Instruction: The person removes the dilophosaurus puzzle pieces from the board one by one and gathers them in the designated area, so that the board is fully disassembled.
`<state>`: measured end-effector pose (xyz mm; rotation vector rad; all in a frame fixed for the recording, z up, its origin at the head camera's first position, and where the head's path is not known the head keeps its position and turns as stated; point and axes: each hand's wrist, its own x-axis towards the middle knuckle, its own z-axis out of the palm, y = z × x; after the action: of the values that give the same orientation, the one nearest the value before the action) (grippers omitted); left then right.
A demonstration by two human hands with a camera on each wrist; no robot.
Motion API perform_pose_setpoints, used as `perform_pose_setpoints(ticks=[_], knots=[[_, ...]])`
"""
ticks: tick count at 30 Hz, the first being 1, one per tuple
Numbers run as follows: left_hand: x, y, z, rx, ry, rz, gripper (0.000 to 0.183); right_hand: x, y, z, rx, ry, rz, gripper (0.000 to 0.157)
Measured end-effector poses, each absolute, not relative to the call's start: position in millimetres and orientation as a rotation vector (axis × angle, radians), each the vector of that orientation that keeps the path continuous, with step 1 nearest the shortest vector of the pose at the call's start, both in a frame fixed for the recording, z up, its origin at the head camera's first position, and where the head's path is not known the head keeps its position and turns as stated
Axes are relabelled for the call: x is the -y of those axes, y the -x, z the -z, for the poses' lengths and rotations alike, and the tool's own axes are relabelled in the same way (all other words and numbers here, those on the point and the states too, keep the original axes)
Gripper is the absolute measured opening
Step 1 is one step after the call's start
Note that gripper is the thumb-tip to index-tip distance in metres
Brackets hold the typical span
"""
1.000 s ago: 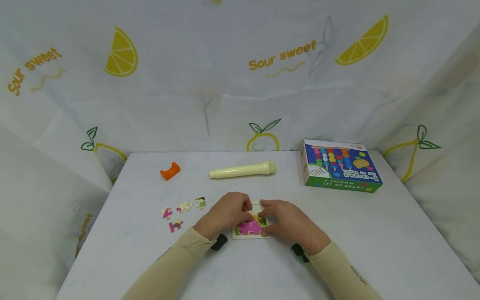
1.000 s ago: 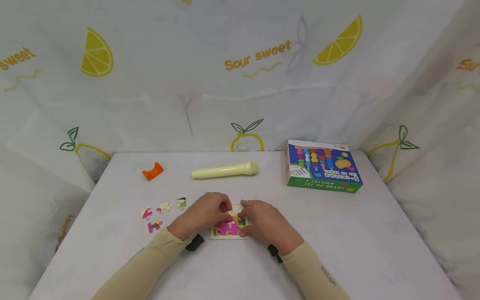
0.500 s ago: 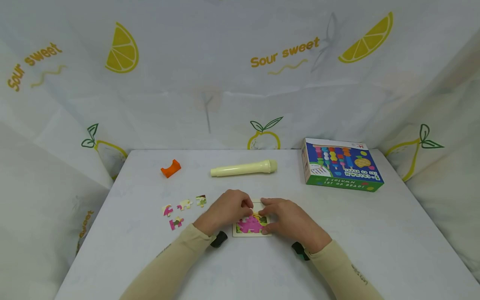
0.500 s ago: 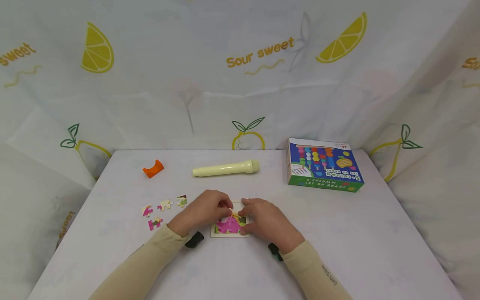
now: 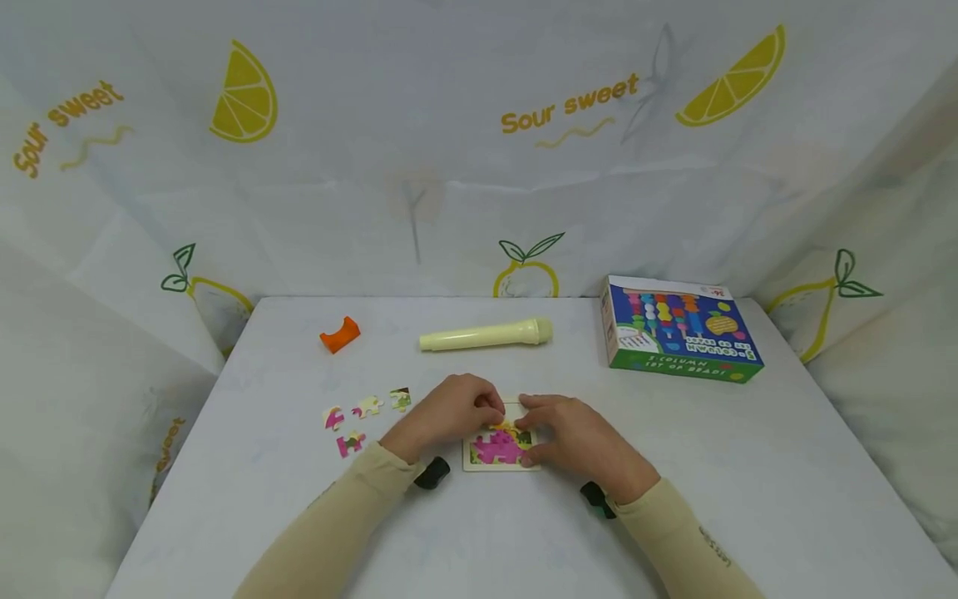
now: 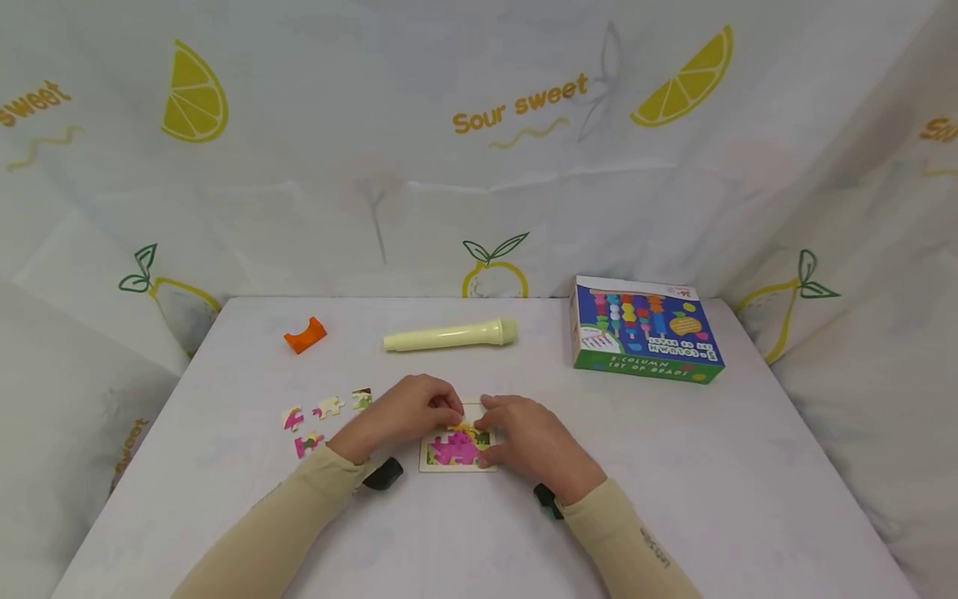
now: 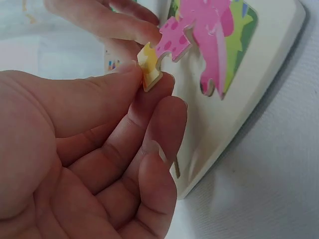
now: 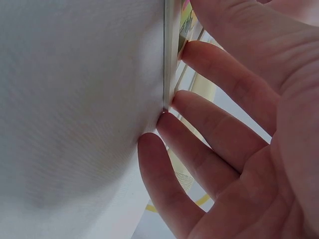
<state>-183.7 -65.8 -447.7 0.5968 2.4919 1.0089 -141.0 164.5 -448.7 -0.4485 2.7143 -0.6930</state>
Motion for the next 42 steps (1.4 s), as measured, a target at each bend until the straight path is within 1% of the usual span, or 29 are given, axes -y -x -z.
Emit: perform_pose_setpoints(ticks=[8, 11, 19, 26, 31, 42], knots=[[89.3, 174.7, 440.8, -2.477, -0.557, -1.06, 0.009, -159.5, 142.0, 445.6, -2.684, 0.413, 0.696, 0.041], [109.4, 167.4, 438.3, -2.501, -0.511, -1.069, 0.009, -160.7, 141.4, 444.5, -2.68, 0.401, 0.697, 0.042], [175.1, 154.1, 435.9, -2.598, -0.267, -1.034, 0.004, -165.1, 140.2, 446.0, -2.691, 0.429, 0.729, 0.043], [214.2, 146.4, 438.3, -2.602, -0.172, -1.049, 0.005, -165.4, 139.8, 447.3, -2.684, 0.428, 0.743, 0.042], [220.9, 147.1, 440.4, -2.625, -0.161, -1.017, 0.005, -166.4, 139.7, 446.9, -2.677, 0.421, 0.738, 0.041], [214.8, 150.1, 446.7, -2.641, -0.147, -1.002, 0.004, -166.4, 139.5, 446.4, -2.672, 0.419, 0.76, 0.042]])
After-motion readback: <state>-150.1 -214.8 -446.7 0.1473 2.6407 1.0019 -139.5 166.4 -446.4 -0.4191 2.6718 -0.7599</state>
